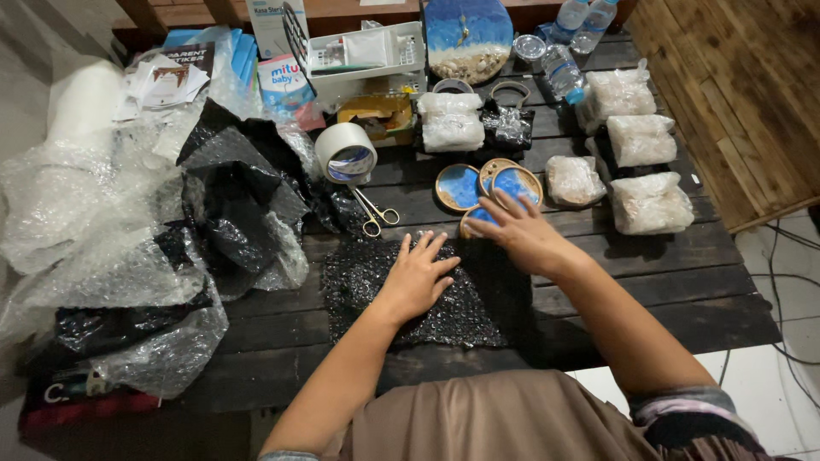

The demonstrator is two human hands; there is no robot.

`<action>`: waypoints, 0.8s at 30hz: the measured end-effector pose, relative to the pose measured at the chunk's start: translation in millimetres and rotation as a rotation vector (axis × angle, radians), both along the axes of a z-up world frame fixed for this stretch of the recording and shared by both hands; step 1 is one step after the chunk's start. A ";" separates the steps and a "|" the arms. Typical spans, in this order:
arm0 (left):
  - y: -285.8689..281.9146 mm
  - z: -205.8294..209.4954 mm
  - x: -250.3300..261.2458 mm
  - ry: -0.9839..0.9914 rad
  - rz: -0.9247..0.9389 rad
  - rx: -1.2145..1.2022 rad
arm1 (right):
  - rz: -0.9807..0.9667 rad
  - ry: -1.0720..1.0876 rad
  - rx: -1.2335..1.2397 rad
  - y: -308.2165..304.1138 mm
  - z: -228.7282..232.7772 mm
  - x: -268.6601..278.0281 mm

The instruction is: The person places small coasters into a black plastic bag, wraps the bag around them, and secures the package with white tape using shears.

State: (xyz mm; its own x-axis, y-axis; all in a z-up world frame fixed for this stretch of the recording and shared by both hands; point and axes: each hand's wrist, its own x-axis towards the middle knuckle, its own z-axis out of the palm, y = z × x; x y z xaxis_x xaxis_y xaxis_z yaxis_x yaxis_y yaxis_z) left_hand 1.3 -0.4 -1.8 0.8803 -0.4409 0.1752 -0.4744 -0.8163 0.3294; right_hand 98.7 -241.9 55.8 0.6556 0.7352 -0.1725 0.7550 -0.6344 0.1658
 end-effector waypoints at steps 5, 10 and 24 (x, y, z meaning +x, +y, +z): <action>-0.4 -3.1 0.9 0.006 -0.002 -0.007 | 0.089 -0.033 -0.088 17.9 -9.3 9.3; -0.1 -7.8 3.2 0.006 0.030 -0.009 | 0.182 -0.082 -0.085 30.5 -7.8 21.0; 1.0 -11.7 7.4 0.021 0.038 -0.002 | 0.063 0.147 0.055 47.4 4.9 33.1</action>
State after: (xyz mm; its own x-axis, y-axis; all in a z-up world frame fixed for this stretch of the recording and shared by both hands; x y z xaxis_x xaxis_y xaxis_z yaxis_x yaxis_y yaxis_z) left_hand 8.7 0.6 -13.5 0.8998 -0.4070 0.1571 -0.4362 -0.8328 0.3410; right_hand 131.8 -194.5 60.7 0.5783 0.7852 -0.2216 0.8073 -0.5899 0.0164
